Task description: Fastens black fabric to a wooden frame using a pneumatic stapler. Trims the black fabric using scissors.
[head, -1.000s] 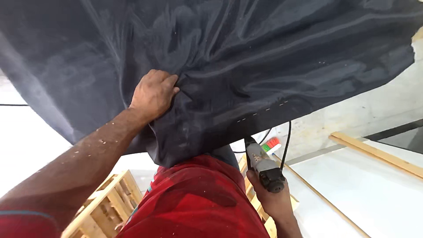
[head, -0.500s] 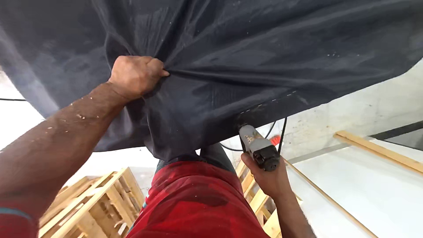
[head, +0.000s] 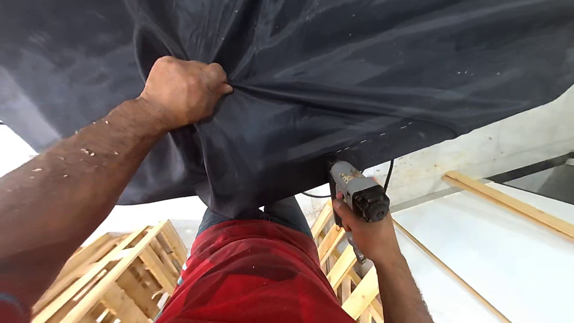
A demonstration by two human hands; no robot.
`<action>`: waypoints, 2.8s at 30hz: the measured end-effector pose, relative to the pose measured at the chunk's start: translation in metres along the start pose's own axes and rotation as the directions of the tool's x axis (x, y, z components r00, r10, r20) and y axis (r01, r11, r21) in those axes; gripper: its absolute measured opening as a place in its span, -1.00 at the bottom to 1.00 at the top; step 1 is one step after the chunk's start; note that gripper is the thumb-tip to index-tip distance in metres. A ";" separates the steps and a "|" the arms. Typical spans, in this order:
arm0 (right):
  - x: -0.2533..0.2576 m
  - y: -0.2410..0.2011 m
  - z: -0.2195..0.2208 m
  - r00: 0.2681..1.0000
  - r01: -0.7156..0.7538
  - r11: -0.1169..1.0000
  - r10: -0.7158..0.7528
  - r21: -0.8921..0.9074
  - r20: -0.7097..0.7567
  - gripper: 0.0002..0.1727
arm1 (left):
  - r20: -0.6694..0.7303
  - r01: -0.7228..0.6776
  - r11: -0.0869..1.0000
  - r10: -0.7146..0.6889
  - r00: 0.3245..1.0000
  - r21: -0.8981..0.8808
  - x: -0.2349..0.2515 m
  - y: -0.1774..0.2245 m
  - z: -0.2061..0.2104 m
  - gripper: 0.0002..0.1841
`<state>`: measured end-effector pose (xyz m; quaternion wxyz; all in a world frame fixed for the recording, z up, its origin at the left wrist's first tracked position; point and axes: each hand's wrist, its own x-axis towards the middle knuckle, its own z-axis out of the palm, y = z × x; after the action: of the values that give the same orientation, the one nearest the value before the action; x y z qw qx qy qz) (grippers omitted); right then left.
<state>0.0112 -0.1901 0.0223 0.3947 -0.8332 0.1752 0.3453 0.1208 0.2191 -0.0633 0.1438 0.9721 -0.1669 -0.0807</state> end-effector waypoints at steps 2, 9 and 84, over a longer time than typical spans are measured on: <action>-0.002 -0.001 0.004 0.999 -0.020 1.000 0.020 -0.018 0.025 -0.65 | -0.015 -0.024 1.000 0.024 1.000 -0.002 0.000 -0.002 0.002 -0.56; -0.016 -0.008 0.030 0.995 0.046 0.999 -0.044 -0.021 0.094 -0.64 | -0.038 -0.071 0.997 0.071 0.997 -0.006 -0.001 -0.006 0.004 -0.56; -0.087 0.034 0.057 0.968 0.249 0.930 -0.247 -0.271 0.041 -0.43 | 0.377 0.828 0.369 -0.760 0.530 -0.423 -0.151 0.136 0.057 -0.25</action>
<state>-0.0937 -0.1649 0.0403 0.3165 -0.8941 0.0180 0.3164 -0.0730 0.1347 -0.0596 0.3523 0.8358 0.3449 -0.2416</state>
